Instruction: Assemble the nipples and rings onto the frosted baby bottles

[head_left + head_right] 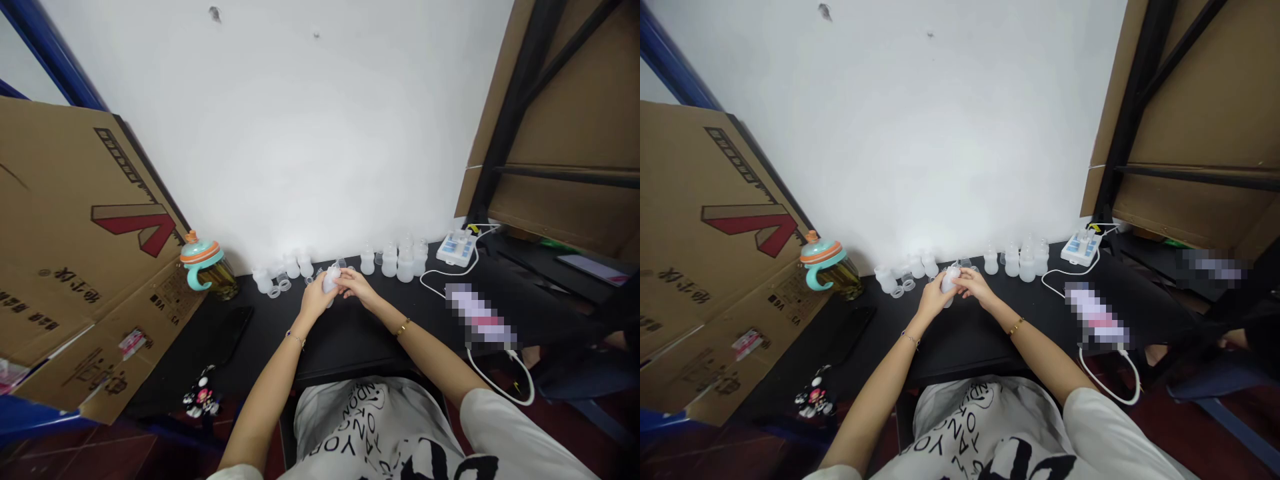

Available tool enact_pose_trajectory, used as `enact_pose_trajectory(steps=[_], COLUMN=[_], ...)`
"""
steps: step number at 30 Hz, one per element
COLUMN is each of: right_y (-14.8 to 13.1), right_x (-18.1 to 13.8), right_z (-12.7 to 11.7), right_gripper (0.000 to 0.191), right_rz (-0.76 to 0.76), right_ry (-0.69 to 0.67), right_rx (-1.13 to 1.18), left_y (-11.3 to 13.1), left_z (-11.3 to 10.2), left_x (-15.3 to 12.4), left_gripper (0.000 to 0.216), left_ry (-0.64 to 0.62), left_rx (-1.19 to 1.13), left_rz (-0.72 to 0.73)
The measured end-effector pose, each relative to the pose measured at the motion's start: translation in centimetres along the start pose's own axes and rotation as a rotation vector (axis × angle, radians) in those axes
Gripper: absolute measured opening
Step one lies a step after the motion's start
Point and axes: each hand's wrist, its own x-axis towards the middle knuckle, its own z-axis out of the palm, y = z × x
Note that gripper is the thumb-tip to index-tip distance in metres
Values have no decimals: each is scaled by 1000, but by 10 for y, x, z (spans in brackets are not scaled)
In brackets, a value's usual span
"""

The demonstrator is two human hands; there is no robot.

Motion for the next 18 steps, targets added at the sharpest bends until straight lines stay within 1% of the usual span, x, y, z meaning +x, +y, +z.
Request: enact_pose_trajectory(steps=[13,18], right_y=[0,-1], right_x=[1,1], right_z=[1,2], right_gripper=[39,41], right_rz=[5,9], right_ry=[21,37], right_rx=[-7,-13], left_y=[-1,-1], left_z=[1,0], left_x=[1,0], left_gripper=[52,53], left_ry=[-6,-7], left_rx=[25,15], left_rz=[-1,4])
